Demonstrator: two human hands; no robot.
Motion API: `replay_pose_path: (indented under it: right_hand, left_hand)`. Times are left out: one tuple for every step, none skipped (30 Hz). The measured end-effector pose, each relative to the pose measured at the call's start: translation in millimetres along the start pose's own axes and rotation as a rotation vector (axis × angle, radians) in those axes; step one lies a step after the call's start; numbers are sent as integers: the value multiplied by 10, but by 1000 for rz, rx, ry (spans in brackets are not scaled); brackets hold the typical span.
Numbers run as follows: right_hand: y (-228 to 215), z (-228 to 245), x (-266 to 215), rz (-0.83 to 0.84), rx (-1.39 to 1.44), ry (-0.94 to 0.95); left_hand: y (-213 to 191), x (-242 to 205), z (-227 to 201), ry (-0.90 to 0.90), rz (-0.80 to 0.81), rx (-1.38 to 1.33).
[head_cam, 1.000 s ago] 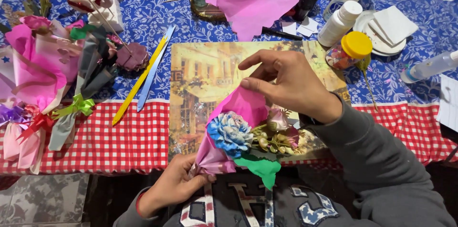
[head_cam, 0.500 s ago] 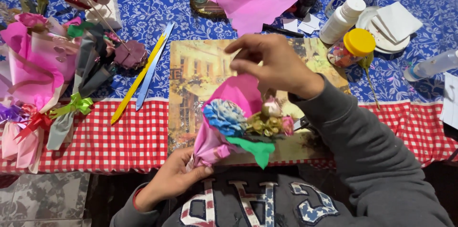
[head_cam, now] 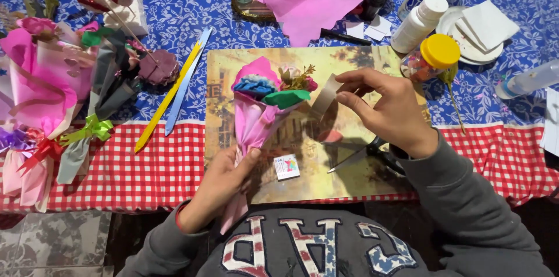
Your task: Assembling a small bouquet of artificial flowers with pink tissue paper, tape, and a blue ribbon.
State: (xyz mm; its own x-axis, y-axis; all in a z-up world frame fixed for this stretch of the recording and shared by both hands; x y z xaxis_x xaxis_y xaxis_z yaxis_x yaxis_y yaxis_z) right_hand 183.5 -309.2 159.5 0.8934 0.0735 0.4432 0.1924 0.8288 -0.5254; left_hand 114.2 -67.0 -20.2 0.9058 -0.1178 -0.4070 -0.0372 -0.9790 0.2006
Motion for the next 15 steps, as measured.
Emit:
replay_pose_path:
  right_hand:
    - [-28, -26, -19, -2, 0, 4]
    - [-72, -49, -34, -19, -48, -7]
    - [-112, -70, -45, -35, -95, -19]
    - [-149, -98, -73, -35, -95, -16]
    - [-186, -118, -86, -36, -90, -21]
    - [-221, -136, -100, -37, -86, -27]
    - [-240, -155, -125, -35, -85, -26]
    - [-239, -174, -155, -14, -72, -22]
    - [-234, -189, -179, 7, -58, -19]
    - [-232, -203, -194, 9, -57, -20]
    - [-213, -215, -222, 34, -41, -21]
    - [-193, -227, -250, 60, -25, -22]
    - [-193, -231, -260, 61, -24, -21]
    - [-165, -269, -281, 92, -40, 11]
    - [-135, -308, -309, 123, -55, 45]
  left_hand:
    - [-3, 60, 79, -3, 2, 3]
    - [16, 114, 138, 12, 27, -1]
    - [33, 166, 197, 27, 50, -6]
    - [47, 171, 197, 25, 51, -4]
    - [75, 180, 177, 41, 64, 2]
    - [100, 188, 157, 58, 78, 7]
    - [122, 169, 102, 56, 76, 6]
    - [114, 160, 76, 38, 47, 47]
    - [99, 151, 42, 22, 16, 89]
    - [93, 126, -5, 22, 14, 88]
    - [30, 111, -153, 171, -66, 274]
    - [-14, 76, -309, 320, -147, 460]
    - [40, -6, -399, 318, -147, 460]
    - [59, -116, -610, 465, -245, 663]
    - [105, -252, -813, 611, -342, 867]
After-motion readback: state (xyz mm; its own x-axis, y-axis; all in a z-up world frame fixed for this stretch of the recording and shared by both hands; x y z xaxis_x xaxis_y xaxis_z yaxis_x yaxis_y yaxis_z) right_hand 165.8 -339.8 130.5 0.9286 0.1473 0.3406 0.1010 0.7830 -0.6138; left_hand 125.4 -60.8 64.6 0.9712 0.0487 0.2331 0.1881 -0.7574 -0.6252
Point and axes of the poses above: each hand's wrist, its own x-axis towards the middle knuckle, its own y-axis out of the palm, z = x × y, the point moved 10 cm from there along x, towards the middle knuckle, and after that the axes turned 15 degrees about -z, right-handed, at the moved point
